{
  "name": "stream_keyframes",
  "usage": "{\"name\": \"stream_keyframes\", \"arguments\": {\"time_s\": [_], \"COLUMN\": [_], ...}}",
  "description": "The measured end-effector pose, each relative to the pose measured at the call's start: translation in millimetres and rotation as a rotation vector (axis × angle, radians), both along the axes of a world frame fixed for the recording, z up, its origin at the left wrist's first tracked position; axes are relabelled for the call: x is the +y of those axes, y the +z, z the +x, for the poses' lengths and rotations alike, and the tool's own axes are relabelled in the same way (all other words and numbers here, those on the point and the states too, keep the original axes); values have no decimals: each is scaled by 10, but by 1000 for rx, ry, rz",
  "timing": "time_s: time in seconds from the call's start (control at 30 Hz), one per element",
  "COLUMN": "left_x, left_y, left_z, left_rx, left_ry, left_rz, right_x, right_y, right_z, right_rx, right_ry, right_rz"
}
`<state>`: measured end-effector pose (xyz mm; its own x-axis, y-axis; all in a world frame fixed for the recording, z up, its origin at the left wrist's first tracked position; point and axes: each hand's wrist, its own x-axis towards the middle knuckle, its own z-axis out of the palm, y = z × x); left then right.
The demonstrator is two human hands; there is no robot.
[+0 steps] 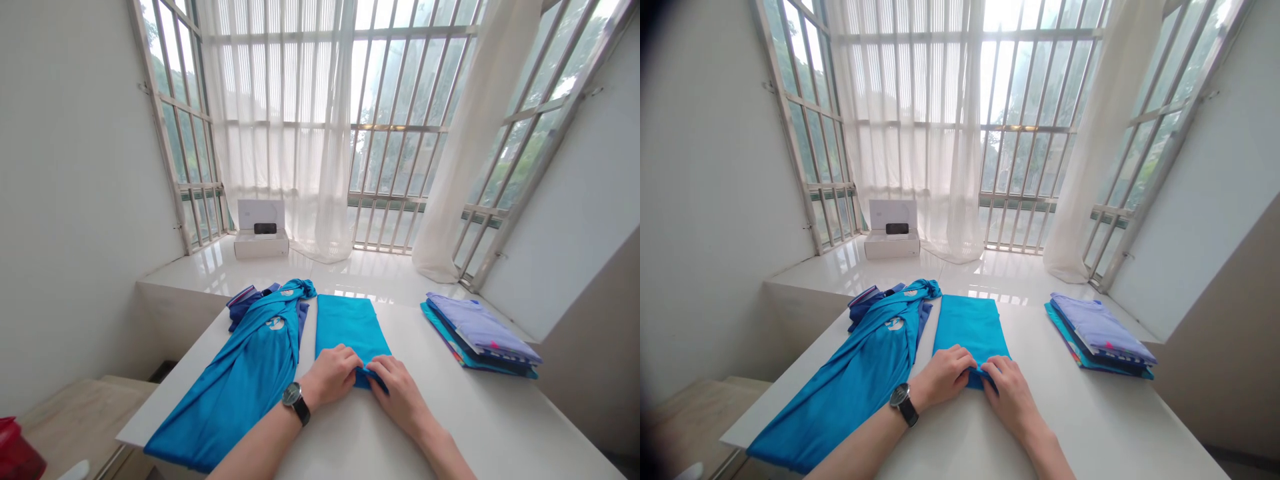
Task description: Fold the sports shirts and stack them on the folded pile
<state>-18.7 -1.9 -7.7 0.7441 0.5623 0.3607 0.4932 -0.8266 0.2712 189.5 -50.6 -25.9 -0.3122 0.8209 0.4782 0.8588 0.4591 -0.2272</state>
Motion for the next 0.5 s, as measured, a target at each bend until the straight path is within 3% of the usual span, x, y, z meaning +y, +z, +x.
{"name": "stream_keyframes", "arguments": {"time_s": [0.5], "left_x": [33], "left_y": [21], "left_z": [-23], "left_rx": [118], "left_ry": [-29], "left_rz": [-3], "right_x": [24], "right_y": [-156], "right_z": [142], "right_rx": [84], "right_ry": [35], "right_rz": [-3]}}
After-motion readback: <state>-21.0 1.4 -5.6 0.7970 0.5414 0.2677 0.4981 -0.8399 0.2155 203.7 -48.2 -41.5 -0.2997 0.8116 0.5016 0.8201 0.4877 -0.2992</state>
